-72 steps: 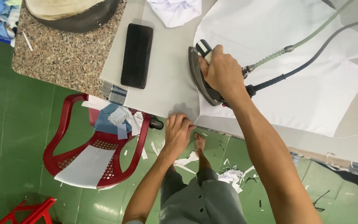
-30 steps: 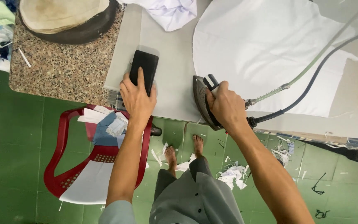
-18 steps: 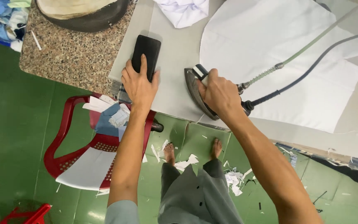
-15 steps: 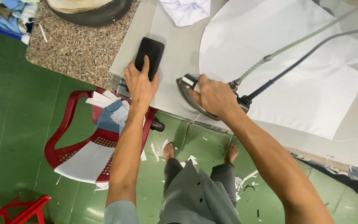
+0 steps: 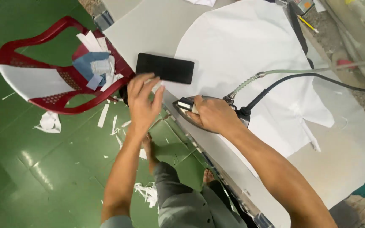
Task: The person irons a white fabric piece on a worktable, using a steam iron and a black pressing block. They trim excess fabric with scissors, discard the scraps, and continue ironing the fabric, folding and repositioning it as needed.
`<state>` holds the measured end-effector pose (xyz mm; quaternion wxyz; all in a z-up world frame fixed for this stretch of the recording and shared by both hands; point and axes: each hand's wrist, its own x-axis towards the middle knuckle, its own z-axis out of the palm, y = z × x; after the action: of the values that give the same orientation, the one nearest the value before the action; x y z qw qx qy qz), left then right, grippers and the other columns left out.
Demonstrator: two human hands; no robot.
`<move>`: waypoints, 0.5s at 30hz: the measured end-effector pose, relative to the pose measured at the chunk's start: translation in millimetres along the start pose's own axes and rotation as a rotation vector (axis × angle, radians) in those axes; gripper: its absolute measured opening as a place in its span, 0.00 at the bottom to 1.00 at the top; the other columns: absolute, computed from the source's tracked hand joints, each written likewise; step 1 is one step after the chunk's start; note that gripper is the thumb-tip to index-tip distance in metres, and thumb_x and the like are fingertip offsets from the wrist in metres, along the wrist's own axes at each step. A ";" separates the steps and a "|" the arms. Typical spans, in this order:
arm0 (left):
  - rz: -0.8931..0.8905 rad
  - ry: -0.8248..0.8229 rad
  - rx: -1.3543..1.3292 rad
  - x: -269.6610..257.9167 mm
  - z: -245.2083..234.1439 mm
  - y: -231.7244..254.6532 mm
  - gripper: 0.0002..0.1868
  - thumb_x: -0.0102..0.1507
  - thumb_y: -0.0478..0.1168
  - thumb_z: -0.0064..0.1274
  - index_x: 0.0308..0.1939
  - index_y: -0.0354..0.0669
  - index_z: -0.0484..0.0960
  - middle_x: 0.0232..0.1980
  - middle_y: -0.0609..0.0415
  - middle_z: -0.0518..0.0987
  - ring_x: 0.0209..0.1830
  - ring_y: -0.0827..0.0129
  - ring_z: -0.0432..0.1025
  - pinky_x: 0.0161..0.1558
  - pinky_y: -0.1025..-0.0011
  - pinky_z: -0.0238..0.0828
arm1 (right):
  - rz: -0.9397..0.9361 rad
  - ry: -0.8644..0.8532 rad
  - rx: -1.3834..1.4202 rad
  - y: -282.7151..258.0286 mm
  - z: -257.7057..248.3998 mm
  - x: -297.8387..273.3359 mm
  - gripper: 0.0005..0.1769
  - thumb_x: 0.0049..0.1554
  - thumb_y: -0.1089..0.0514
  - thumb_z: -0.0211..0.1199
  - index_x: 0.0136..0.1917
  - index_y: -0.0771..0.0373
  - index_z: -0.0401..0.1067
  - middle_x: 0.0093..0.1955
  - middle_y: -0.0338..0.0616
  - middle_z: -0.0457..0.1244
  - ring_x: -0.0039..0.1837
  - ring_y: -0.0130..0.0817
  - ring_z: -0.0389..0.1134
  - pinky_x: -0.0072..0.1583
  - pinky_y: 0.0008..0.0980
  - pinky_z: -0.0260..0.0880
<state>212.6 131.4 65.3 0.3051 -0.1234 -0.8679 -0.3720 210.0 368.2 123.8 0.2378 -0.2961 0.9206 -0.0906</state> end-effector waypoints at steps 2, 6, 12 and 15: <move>-0.052 0.070 -0.041 -43.3 0.5 51.0 0.05 0.66 0.37 0.59 0.43 0.39 0.86 0.50 0.48 0.81 0.49 0.53 0.75 0.54 0.58 0.70 | -0.006 -0.015 0.009 5.3 2.7 -17.3 0.26 0.63 0.39 0.48 0.54 0.65 0.64 0.38 0.57 0.70 0.45 0.55 0.75 0.48 0.50 0.76; 0.016 0.152 -0.063 -150.0 37.2 106.8 0.08 0.65 0.38 0.56 0.31 0.43 0.85 0.36 0.55 0.83 0.31 0.61 0.76 0.36 0.64 0.73 | -0.008 -0.003 -0.008 8.9 3.9 -33.1 0.22 0.65 0.41 0.49 0.52 0.63 0.65 0.38 0.56 0.70 0.44 0.54 0.75 0.46 0.49 0.77; 0.065 -0.104 -0.091 -217.1 90.8 210.7 0.09 0.66 0.45 0.55 0.35 0.45 0.80 0.33 0.55 0.74 0.33 0.60 0.72 0.36 0.63 0.67 | -0.016 0.022 0.041 10.9 4.9 -36.4 0.24 0.65 0.40 0.47 0.54 0.65 0.65 0.39 0.60 0.69 0.44 0.58 0.75 0.46 0.52 0.77; 0.087 -0.254 -0.036 -212.5 111.4 233.2 0.25 0.64 0.48 0.59 0.58 0.33 0.80 0.62 0.38 0.78 0.68 0.47 0.69 0.68 0.49 0.63 | -0.018 0.038 0.037 11.2 7.7 -35.0 0.27 0.64 0.37 0.48 0.55 0.65 0.64 0.40 0.60 0.69 0.45 0.59 0.75 0.46 0.53 0.77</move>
<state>433.2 375.9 6.5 0.2067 -0.2126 -0.8865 -0.3553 233.1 397.6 127.1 0.2249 -0.2980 0.9205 -0.1151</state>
